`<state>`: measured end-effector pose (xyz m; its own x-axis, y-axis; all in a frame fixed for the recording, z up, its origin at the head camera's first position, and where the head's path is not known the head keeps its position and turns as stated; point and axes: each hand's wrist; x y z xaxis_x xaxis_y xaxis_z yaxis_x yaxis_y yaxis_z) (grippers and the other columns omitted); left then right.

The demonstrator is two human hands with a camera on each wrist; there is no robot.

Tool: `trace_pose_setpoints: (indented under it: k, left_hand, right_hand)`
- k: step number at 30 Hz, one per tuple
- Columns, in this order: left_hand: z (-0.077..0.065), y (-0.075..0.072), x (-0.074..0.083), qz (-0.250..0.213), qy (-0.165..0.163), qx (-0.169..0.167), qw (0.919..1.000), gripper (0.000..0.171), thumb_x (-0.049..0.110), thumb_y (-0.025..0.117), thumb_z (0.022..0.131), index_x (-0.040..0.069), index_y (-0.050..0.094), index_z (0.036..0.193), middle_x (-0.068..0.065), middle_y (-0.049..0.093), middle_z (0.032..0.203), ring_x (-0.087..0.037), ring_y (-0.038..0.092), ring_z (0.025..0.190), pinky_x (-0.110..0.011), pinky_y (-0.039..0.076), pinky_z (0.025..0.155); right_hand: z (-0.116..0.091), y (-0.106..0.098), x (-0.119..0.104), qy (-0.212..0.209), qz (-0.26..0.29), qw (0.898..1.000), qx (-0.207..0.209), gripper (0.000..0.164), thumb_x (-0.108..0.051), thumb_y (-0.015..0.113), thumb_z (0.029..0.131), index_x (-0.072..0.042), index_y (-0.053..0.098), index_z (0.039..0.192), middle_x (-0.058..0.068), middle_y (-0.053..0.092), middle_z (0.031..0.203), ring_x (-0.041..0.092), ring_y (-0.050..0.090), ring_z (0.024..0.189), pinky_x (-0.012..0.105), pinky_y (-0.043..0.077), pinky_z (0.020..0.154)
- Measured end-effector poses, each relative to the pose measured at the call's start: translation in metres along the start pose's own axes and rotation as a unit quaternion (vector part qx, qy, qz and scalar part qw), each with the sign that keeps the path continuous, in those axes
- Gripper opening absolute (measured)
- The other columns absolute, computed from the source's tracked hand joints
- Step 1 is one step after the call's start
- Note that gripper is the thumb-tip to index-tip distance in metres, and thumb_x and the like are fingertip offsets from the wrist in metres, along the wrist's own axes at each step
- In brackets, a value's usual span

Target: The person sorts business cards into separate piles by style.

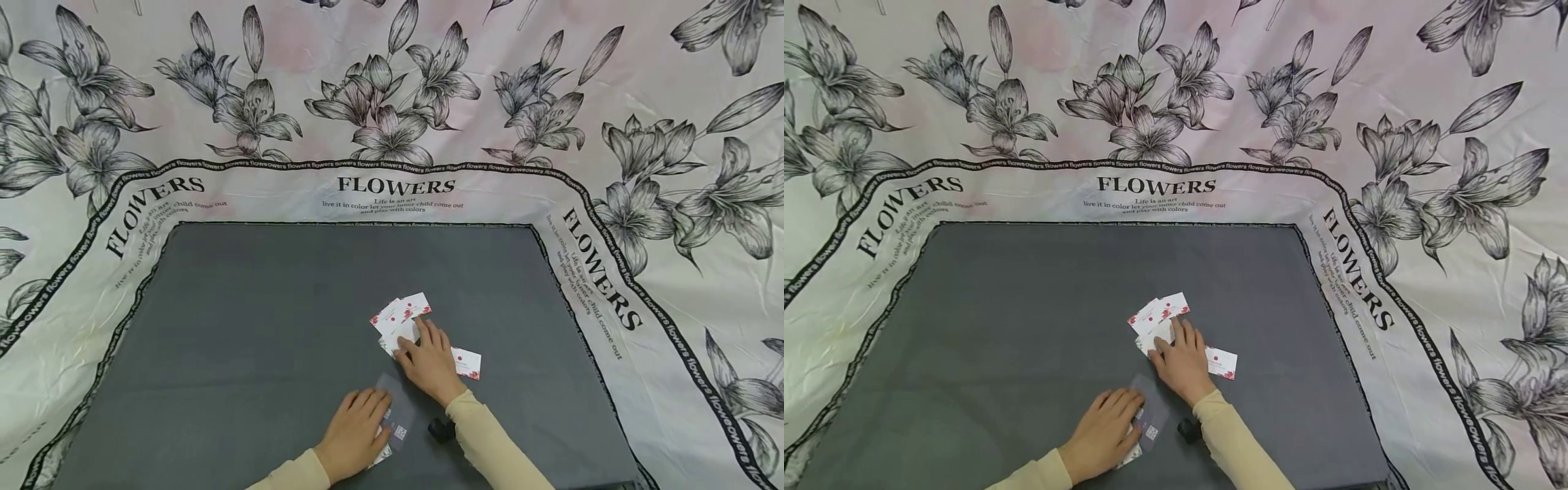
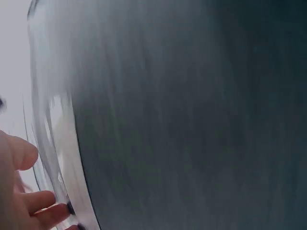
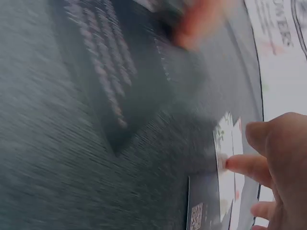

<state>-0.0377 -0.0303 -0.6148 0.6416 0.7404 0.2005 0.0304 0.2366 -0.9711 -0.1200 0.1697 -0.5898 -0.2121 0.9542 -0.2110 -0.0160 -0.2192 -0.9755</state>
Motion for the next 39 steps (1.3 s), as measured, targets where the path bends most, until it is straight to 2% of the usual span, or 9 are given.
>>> trace_pose_setpoints:
  k: [5,12,17,21,24,27,33,36,39]
  left_hand:
    - [0.025,-0.002,-0.034,-0.014,-0.084,-0.009,0.9963,0.049,0.04,0.05,0.097,0.012,0.05,0.137,-0.004,0.046,0.146,-0.029,0.038,0.138,-0.056,0.028,0.109]
    - [0.07,-0.008,-0.064,-0.048,-0.132,0.008,0.9901,0.049,0.036,0.051,0.097,0.007,0.051,0.136,-0.01,0.046,0.146,-0.036,0.034,0.139,-0.061,0.022,0.11]
    - [0.101,-0.008,-0.068,-0.06,-0.173,0.013,0.983,0.05,0.033,0.052,0.096,0.007,0.048,0.139,-0.013,0.041,0.149,-0.037,0.03,0.141,-0.061,0.02,0.111]
    - [0.116,-0.004,-0.051,-0.044,-0.146,-0.008,0.9882,0.05,0.034,0.05,0.096,0.009,0.047,0.14,-0.013,0.038,0.151,-0.035,0.027,0.144,-0.06,0.018,0.113]
    - [0.111,-0.002,-0.03,-0.02,-0.093,-0.04,0.9947,0.052,0.038,0.048,0.097,0.011,0.046,0.141,-0.011,0.039,0.152,-0.033,0.028,0.144,-0.059,0.018,0.113]
    - [0.092,0.004,-0.007,0.009,-0.039,-0.044,0.9982,0.053,0.042,0.049,0.096,0.013,0.048,0.14,-0.01,0.041,0.15,-0.033,0.033,0.141,-0.059,0.022,0.112]
    - [0.044,0.006,0.033,0.056,0.048,-0.045,0.9963,0.055,0.049,0.048,0.095,0.018,0.048,0.14,-0.005,0.042,0.15,-0.03,0.037,0.139,-0.056,0.029,0.109]
    - [0.023,-0.001,0.045,0.061,0.089,-0.057,0.9924,0.054,0.051,0.048,0.095,0.022,0.048,0.14,-0.001,0.041,0.151,-0.027,0.036,0.14,-0.054,0.032,0.107]
    - [0.005,-0.003,0.047,0.055,0.114,-0.043,0.9911,0.053,0.052,0.05,0.093,0.025,0.049,0.139,0.0,0.042,0.15,-0.024,0.038,0.139,-0.052,0.036,0.104]
  right_hand:
    - [-0.033,0.001,-0.006,-0.009,-0.014,1.0,-0.015,0.039,-0.049,0.05,0.095,-0.026,0.067,0.122,0.015,0.038,0.15,0.039,0.03,0.14,0.058,0.025,0.11]
    - [-0.082,-0.008,0.003,0.044,0.006,0.999,0.003,0.034,-0.045,0.056,0.093,-0.025,0.07,0.115,0.017,0.044,0.145,0.039,0.033,0.137,0.057,0.027,0.108]
    - [-0.104,-0.019,0.016,0.103,0.008,0.995,-0.004,0.033,-0.046,0.057,0.092,-0.022,0.074,0.107,0.018,0.045,0.143,0.039,0.033,0.137,0.056,0.024,0.109]
    - [-0.102,-0.031,0.034,0.143,-0.014,0.989,0.013,0.034,-0.044,0.059,0.091,-0.014,0.075,0.095,0.021,0.049,0.137,0.041,0.036,0.133,0.057,0.025,0.107]
    - [-0.086,-0.038,0.047,0.166,-0.008,0.986,0.035,0.037,-0.041,0.06,0.091,-0.007,0.074,0.095,0.024,0.05,0.134,0.043,0.035,0.132,0.058,0.024,0.106]
    - [-0.058,-0.041,0.052,0.166,0.019,0.985,0.032,0.041,-0.04,0.056,0.093,-0.006,0.069,0.11,0.024,0.046,0.138,0.043,0.032,0.134,0.058,0.022,0.108]
    - [0.013,-0.026,0.039,0.118,0.043,0.991,-0.04,0.052,-0.043,0.049,0.097,-0.019,0.045,0.143,0.019,0.031,0.152,0.04,0.024,0.141,0.058,0.021,0.111]
    - [0.04,-0.014,0.025,0.099,0.05,0.991,-0.079,0.057,-0.046,0.046,0.098,-0.022,0.036,0.148,0.015,0.025,0.156,0.037,0.022,0.143,0.056,0.021,0.112]
    - [0.052,-0.005,0.007,0.078,0.031,0.991,-0.104,0.058,-0.048,0.044,0.098,-0.021,0.037,0.148,0.012,0.027,0.156,0.035,0.026,0.143,0.055,0.022,0.112]
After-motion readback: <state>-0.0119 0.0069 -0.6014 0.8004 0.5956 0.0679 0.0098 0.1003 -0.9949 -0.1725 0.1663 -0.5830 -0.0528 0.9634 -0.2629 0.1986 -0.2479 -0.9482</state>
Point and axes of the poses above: each hand's wrist, its own z-axis towards the middle knuckle, its own y-axis out of the palm, x = y × z
